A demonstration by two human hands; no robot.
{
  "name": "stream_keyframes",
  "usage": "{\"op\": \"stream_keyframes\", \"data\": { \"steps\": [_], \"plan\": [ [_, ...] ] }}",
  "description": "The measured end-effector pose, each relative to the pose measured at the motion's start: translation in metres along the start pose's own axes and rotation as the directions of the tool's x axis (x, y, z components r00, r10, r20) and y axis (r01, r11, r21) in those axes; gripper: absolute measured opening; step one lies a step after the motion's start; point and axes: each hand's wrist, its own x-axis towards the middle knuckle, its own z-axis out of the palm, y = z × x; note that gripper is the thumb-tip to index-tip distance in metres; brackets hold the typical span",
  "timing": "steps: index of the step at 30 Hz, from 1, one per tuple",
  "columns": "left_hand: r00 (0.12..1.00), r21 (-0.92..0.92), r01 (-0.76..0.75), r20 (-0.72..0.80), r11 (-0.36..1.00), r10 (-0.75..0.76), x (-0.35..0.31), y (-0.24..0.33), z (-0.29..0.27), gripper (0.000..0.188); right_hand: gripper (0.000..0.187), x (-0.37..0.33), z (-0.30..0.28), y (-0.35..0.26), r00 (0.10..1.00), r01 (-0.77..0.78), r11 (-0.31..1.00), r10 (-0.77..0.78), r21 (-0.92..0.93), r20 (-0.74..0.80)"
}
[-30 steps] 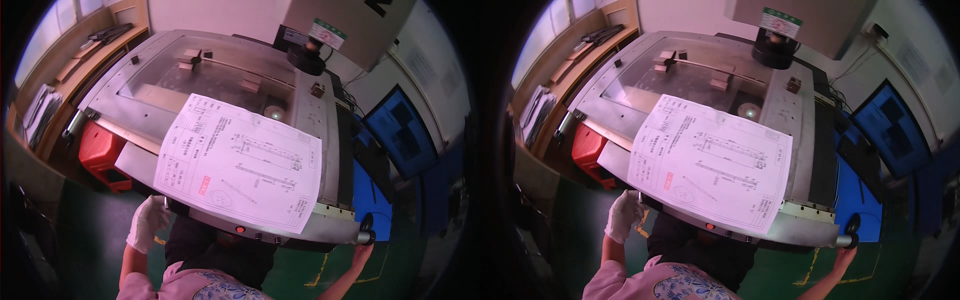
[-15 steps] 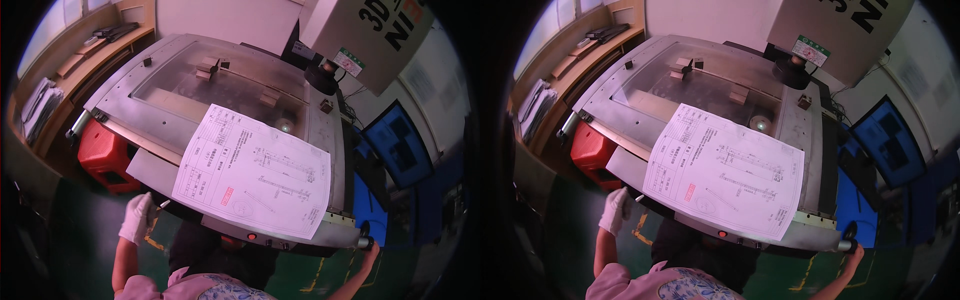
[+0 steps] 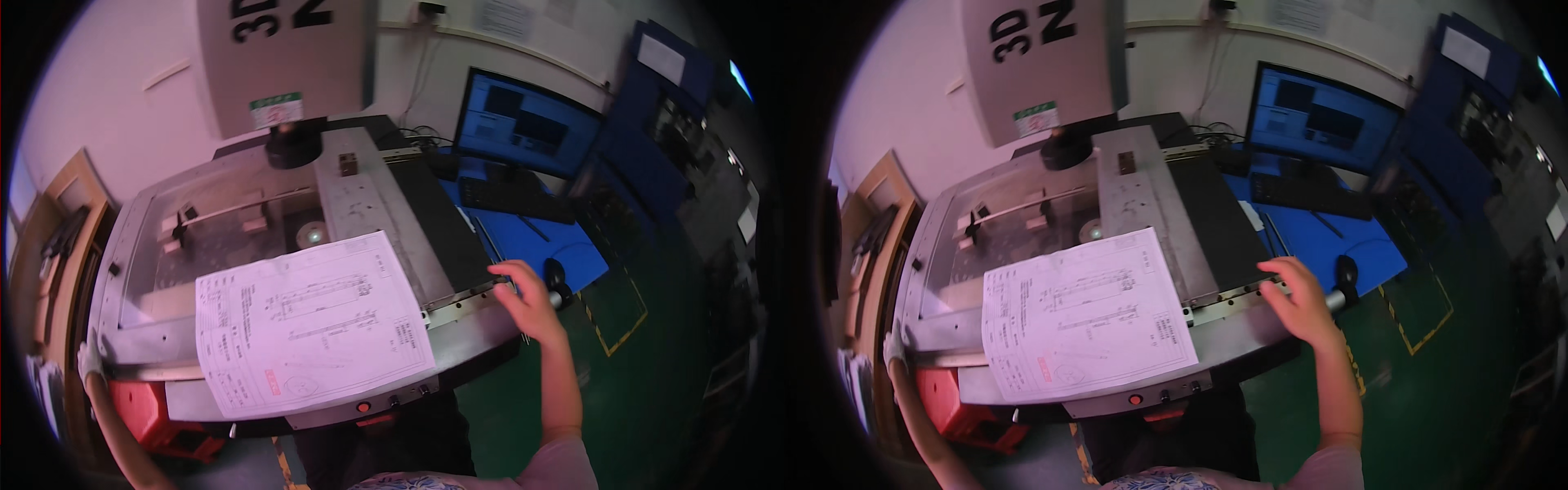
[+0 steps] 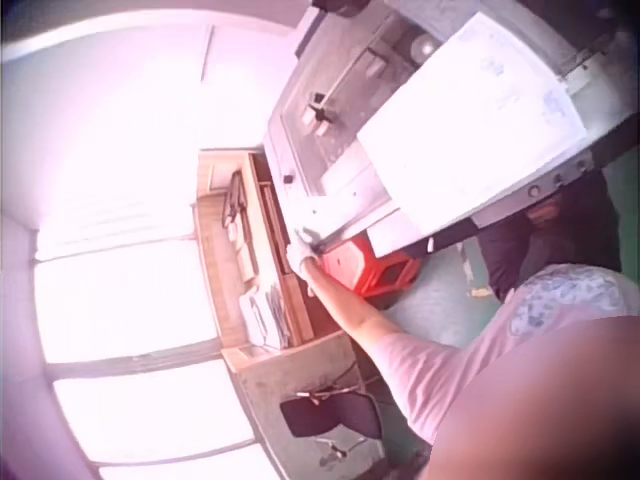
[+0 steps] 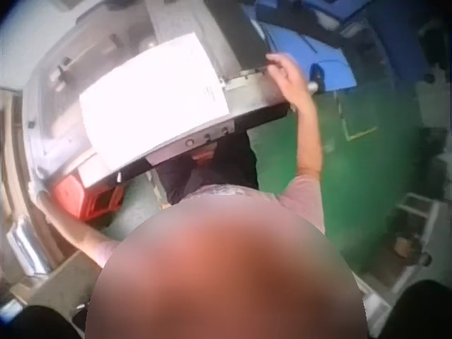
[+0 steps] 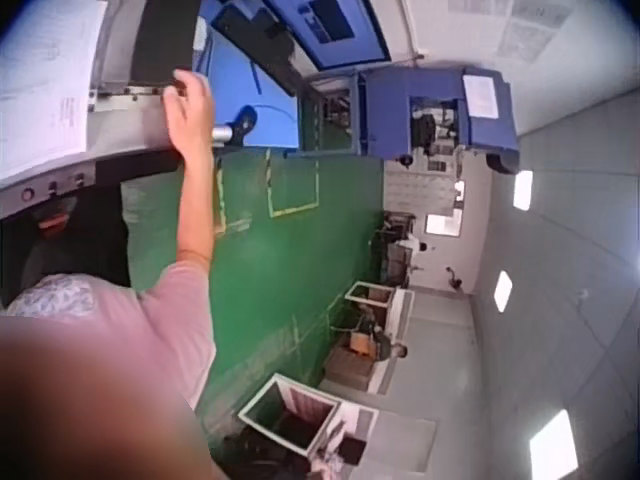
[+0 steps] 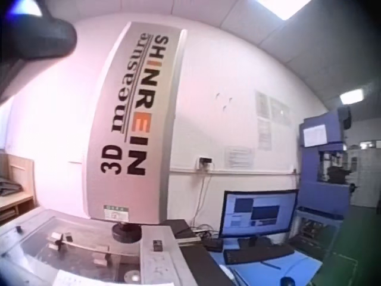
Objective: Operating a coordinate measuring machine to inspect a part according to a technical drawing.
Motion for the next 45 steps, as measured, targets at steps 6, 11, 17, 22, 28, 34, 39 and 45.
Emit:
{"op": "stream_keyframes", "data": {
  "steps": [6, 11, 17, 22, 28, 34, 39, 45],
  "plan": [
    [0.999, -0.038, 0.048, -0.02, 0.998, -0.049, -0.008, -0.003, -0.001, 0.08, 0.034, -0.001, 0.033, -0.017, 0.997, 0.04, 0.999, -0.039, -0.01, 0.069],
    [0.998, 0.081, 0.027, -0.057, 0.996, -0.023, -0.028, 0.022, -0.014, 0.071, 0.036, -0.003, 0.054, -0.021, 0.996, -0.075, 0.98, 0.065, 0.183, 0.06],
    [0.998, 0.224, -0.065, 0.027, 0.972, 0.061, -0.015, 0.009, -0.012, 0.062, 0.034, -0.003, 0.072, -0.049, 0.99, -0.142, 0.949, 0.143, 0.283, 0.018],
    [0.989, 0.224, -0.085, -0.099, 0.971, 0.109, -0.04, 0.011, -0.018, 0.056, 0.038, -0.008, 0.076, -0.069, 0.956, -0.286, 0.936, 0.294, 0.205, -0.012],
    [0.609, -0.167, -0.784, -0.398, 0.598, 0.686, -0.16, 0.049, -0.015, 0.021, 0.042, -0.009, 0.078, -0.078, 0.951, -0.287, 0.958, 0.287, 0.013, -0.116],
    [0.563, -0.425, -0.74, 0.033, 0.521, 0.826, -0.239, 0.021, 0.003, 0.011, 0.041, -0.003, 0.094, -0.081, 0.927, -0.331, 0.944, 0.326, 0.0, -0.186],
    [0.536, -0.473, -0.699, 0.148, 0.536, 0.831, -0.244, 0.024, 0.013, 0.011, 0.041, -0.002, 0.099, -0.094, 0.907, -0.362, 0.932, 0.345, -0.028, -0.242],
    [0.326, -0.554, -0.75, 0.164, 0.361, 0.931, -0.247, 0.028, 0.034, 0.015, 0.042, -0.008, 0.095, -0.093, 0.88, -0.38, 0.922, 0.333, -0.081, -0.34]
  ]
}}
